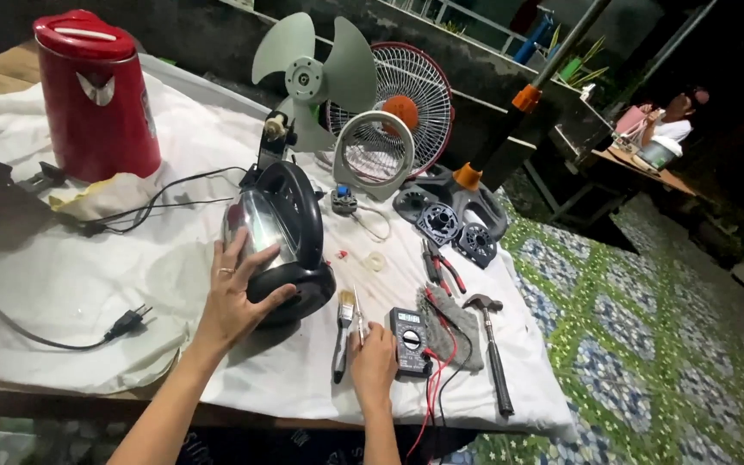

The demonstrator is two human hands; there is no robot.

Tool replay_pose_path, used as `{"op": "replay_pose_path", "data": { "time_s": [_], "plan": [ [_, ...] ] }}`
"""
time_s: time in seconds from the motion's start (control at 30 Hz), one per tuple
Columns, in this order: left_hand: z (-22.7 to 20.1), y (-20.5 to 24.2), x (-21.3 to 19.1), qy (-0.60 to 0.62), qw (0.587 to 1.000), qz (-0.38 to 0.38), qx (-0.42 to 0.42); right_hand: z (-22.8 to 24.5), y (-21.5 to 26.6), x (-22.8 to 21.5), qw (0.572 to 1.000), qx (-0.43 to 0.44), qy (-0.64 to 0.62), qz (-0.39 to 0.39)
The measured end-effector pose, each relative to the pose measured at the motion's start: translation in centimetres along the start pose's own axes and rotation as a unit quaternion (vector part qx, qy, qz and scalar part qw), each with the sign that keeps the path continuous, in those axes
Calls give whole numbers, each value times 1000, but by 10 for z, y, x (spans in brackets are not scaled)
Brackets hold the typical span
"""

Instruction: Repairing an electric kettle by testing it with a multimeter, using a screwdriver, and cleaning parts with a brush.

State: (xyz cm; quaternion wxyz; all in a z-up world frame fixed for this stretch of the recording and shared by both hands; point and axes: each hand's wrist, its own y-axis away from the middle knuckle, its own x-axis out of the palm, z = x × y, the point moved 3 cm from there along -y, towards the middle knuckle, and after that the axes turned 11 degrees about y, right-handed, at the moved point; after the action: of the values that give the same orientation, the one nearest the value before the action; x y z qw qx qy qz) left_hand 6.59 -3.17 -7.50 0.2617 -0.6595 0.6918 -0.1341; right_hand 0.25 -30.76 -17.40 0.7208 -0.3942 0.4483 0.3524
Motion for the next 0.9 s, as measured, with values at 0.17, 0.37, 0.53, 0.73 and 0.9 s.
{"op": "replay_pose_path", "data": {
  "time_s": [0.17,0.37,0.53,0.73,0.9],
  "plan": [
    [4,-3,-2,-43,994,-6,103,-8,-4,-7,999,-19,-31,-1],
    [6,-6,-2,-58,992,32,106,4,26,-65,977,65,-194,65],
    [3,-4,-2,-70,993,60,75,46,58,-88,973,-83,-217,9],
    [2,-4,-1,-73,994,66,48,62,67,-78,974,-140,-178,-22],
    [0,-4,0,-81,993,67,56,66,66,-74,977,-130,-169,-13]
  ]
}}
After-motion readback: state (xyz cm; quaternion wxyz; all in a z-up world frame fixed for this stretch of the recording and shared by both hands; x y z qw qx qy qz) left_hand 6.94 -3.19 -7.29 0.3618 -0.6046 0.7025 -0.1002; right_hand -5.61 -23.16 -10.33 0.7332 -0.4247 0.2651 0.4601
